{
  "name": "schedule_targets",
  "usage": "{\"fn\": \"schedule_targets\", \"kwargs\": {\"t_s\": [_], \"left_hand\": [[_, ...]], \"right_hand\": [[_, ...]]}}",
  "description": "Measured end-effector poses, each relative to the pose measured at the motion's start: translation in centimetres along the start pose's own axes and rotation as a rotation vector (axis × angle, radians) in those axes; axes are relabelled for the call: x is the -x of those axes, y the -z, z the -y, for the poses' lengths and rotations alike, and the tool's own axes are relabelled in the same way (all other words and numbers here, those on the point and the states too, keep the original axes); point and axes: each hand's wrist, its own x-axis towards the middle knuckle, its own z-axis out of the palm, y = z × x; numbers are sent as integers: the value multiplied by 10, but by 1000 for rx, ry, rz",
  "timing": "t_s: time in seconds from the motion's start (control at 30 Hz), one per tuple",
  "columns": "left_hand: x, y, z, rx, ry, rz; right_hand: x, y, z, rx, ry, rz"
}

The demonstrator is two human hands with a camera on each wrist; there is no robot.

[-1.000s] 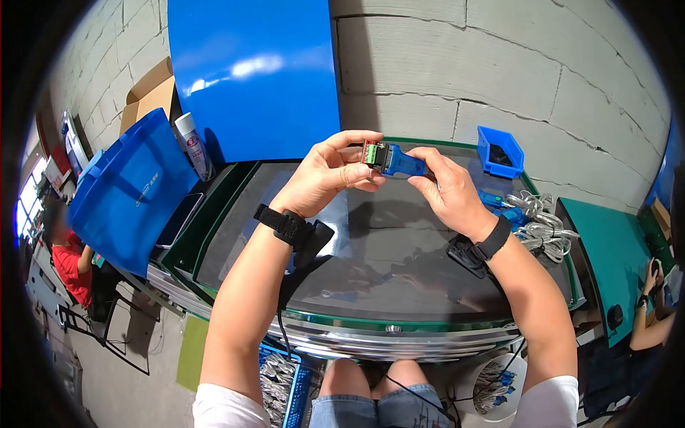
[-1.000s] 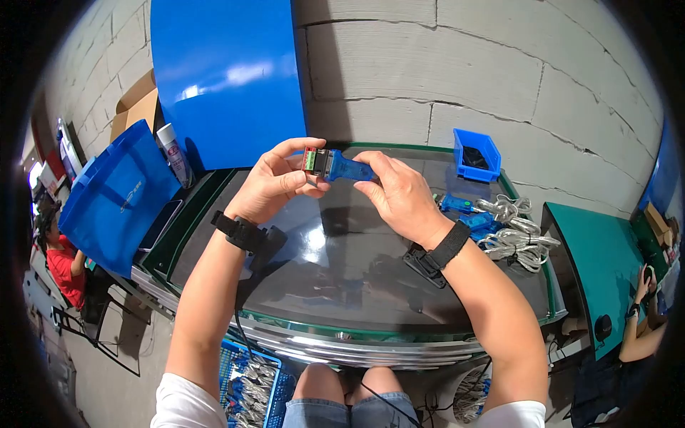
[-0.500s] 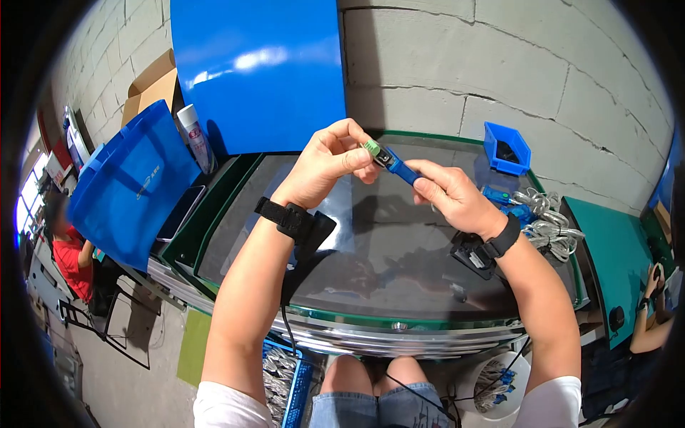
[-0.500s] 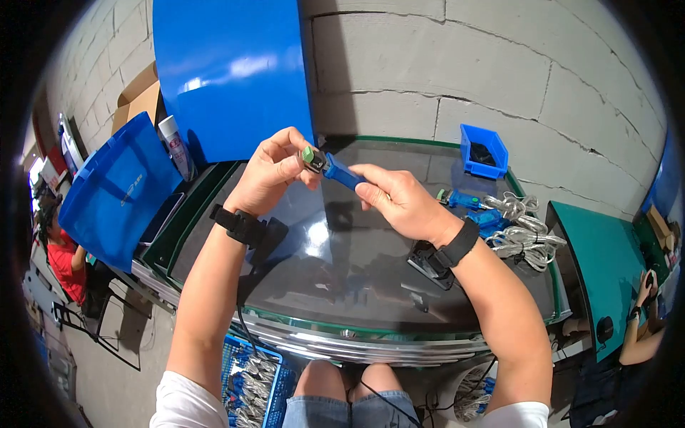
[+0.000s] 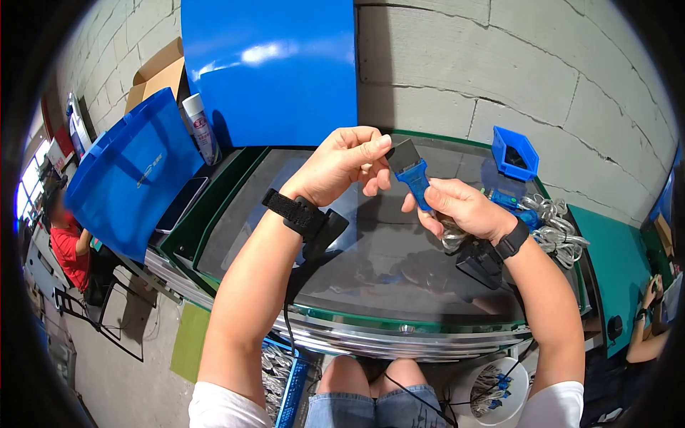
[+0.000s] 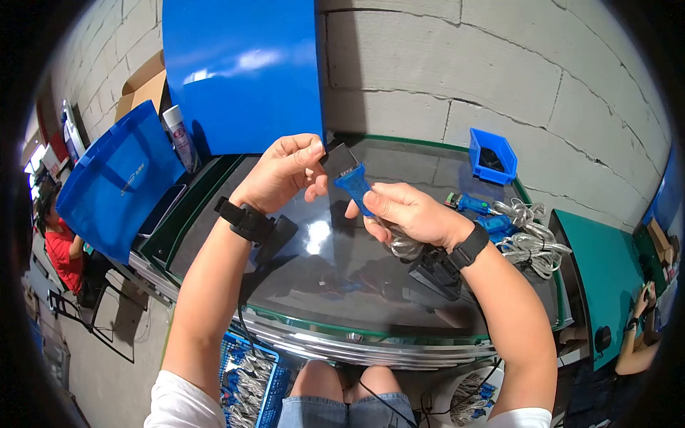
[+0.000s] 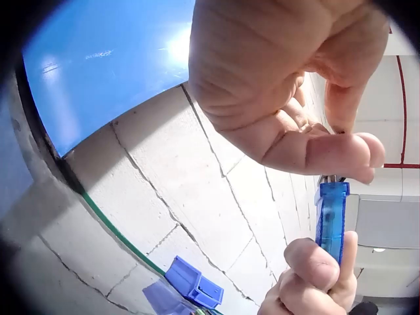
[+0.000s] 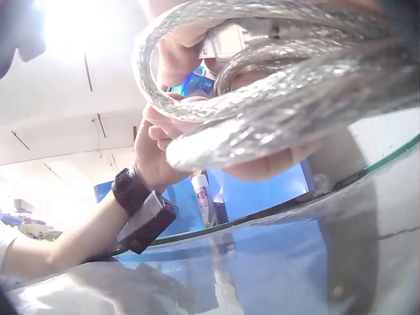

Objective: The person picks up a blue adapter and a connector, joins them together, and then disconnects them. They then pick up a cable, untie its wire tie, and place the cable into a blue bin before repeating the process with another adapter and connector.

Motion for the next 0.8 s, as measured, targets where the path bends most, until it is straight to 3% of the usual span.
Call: {"fn": "schedule_targets", "kwargs": {"t_s": [0.33,0.7,0.8], "left_hand": [[-3,-3,7,-25,-17,-50],[-3,1,10,93,-103,78],[-1,2,11,119,-135,111]], "right_hand": [[0,-2,-5,61,14,-34],[3,0,-1,-2,39,-55],[1,1,-1,167,158,-64]]}}
